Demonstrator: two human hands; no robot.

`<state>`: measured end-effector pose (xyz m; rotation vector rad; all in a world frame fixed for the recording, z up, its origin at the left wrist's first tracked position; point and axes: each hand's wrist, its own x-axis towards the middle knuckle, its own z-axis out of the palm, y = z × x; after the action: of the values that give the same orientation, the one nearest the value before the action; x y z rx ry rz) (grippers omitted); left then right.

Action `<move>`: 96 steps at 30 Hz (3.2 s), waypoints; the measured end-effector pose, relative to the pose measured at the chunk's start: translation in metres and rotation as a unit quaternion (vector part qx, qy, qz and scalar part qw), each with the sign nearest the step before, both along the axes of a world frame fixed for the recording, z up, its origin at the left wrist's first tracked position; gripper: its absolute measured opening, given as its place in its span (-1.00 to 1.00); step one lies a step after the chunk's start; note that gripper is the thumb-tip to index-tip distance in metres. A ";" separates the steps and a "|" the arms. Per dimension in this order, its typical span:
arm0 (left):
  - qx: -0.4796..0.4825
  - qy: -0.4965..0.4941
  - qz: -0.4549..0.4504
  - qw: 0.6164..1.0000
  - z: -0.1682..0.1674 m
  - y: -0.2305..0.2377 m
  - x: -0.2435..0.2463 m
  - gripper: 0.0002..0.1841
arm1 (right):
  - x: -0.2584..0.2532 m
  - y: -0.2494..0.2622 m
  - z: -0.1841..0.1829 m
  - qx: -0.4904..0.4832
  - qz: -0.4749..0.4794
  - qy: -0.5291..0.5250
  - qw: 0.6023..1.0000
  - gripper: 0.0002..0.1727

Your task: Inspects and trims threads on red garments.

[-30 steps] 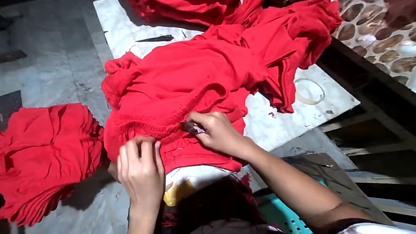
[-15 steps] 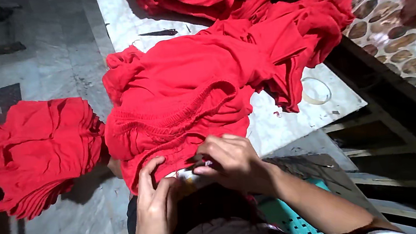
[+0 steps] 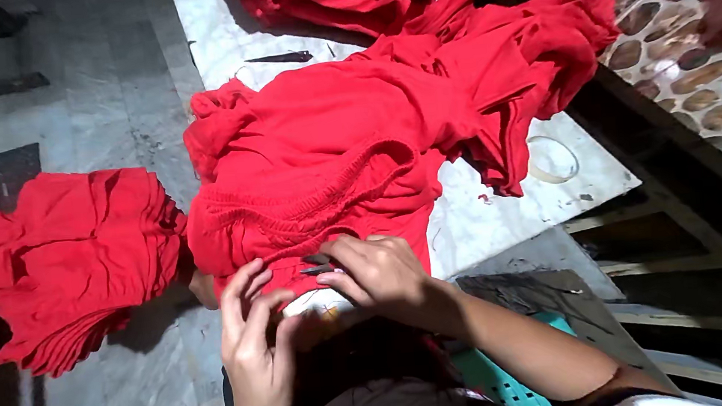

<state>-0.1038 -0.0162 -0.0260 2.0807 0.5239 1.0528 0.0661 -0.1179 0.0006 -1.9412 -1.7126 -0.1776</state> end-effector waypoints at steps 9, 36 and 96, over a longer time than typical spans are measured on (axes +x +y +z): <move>-0.141 -0.074 0.007 0.987 -0.006 0.001 0.020 -0.80 | 0.003 -0.006 0.000 -0.022 0.077 0.041 0.996 -0.62; 0.104 0.079 0.108 0.986 0.003 0.022 0.033 -0.78 | 0.027 0.023 0.003 -0.049 0.005 0.351 0.935 -0.94; -0.157 -0.140 -0.115 0.971 -0.006 0.019 0.020 -0.77 | -0.008 0.005 0.003 0.042 0.004 -0.085 0.995 -0.63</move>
<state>-0.0837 0.0028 -0.0323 1.6378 0.2770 1.0298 0.0582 -0.1133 0.0039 -1.9049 -1.7901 -0.4162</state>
